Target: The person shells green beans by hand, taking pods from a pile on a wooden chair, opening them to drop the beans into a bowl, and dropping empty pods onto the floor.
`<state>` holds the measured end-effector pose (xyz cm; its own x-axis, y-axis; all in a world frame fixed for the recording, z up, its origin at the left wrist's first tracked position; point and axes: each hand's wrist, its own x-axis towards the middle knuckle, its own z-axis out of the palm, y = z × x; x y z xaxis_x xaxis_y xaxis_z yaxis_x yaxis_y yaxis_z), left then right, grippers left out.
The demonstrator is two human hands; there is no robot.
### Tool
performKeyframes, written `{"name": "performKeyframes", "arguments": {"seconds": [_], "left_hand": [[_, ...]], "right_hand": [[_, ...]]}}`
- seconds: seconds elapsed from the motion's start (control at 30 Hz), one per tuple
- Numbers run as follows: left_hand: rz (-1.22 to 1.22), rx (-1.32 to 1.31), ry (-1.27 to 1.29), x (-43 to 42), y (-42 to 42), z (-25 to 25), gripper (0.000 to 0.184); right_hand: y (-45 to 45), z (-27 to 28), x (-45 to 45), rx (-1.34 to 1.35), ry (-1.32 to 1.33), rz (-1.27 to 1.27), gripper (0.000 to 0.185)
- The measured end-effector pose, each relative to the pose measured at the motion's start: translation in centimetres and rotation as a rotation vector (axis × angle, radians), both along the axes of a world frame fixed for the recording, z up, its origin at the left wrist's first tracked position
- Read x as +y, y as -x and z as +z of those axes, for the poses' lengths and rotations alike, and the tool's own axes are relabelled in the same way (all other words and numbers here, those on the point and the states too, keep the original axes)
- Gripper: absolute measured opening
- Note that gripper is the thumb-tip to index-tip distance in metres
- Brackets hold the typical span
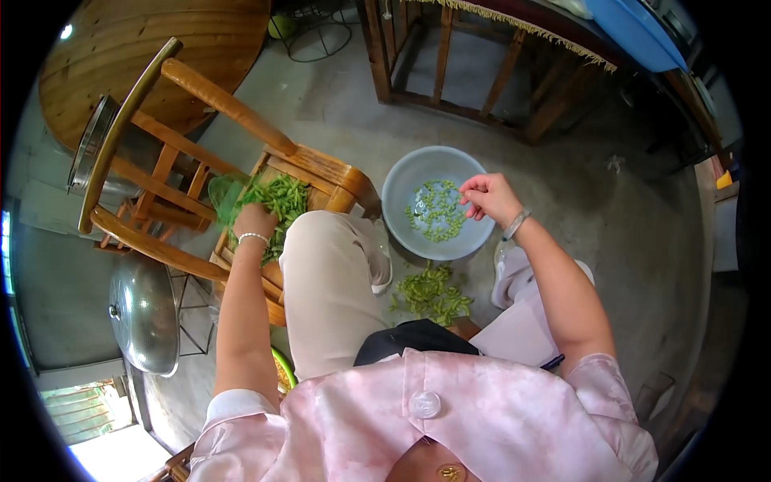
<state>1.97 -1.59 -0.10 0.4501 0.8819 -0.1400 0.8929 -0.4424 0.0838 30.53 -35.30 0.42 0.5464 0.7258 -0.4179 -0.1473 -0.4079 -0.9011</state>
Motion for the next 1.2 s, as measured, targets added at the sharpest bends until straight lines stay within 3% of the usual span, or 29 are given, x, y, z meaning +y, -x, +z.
{"name": "performKeyframes", "arguments": {"seconds": [0.17, 0.4, 0.53, 0.6, 0.67, 0.8, 0.87, 1.0, 1.1, 1.2], "left_hand": [[0.006, 0.160, 0.038, -0.1, -0.1, -0.2, 0.020], [-0.102, 0.317, -0.005, -0.5, 0.4, 4.3, 0.022], [-0.136, -0.036, -0.275, -1.7, -0.8, 6.9, 0.020], [0.001, -0.767, 0.614, -4.7, -4.2, 9.7, 0.021], [-0.037, -0.949, 0.897, -9.2, -7.5, 10.8, 0.019], [-0.249, -0.696, 1.096, -14.6, -13.0, 8.6, 0.026], [-0.254, -0.806, 1.264, -16.2, -15.0, 6.1, 0.023], [-0.009, -0.889, 1.474, -18.5, -16.5, 1.8, 0.015], [0.024, -0.853, 1.434, -19.5, -16.2, 0.5, 0.011], [0.016, -0.839, 1.429, -19.5, -16.2, -0.1, 0.011]], "right_hand": [[0.1, -0.2, 0.0, -0.005, -0.002, 0.020, 0.011], [0.1, 0.5, 0.0, -0.003, 0.007, 0.022, 0.011], [0.2, 0.5, 0.0, -0.006, 0.006, 0.021, 0.012], [0.3, 0.4, 0.1, -0.012, -0.003, 0.031, 0.011], [0.5, 0.4, 0.3, -0.010, -0.033, 0.057, 0.012], [0.8, 0.8, 0.2, 0.004, -0.124, 0.116, 0.016], [1.0, 1.6, 0.1, 0.000, -0.189, 0.120, 0.017], [1.5, 2.3, 0.1, -0.089, -0.225, 0.095, 0.025], [1.9, 1.5, -0.1, -0.754, -0.189, 0.281, 0.025], [2.6, 0.9, 0.1, -0.825, -0.083, 0.326, 0.022]]}}
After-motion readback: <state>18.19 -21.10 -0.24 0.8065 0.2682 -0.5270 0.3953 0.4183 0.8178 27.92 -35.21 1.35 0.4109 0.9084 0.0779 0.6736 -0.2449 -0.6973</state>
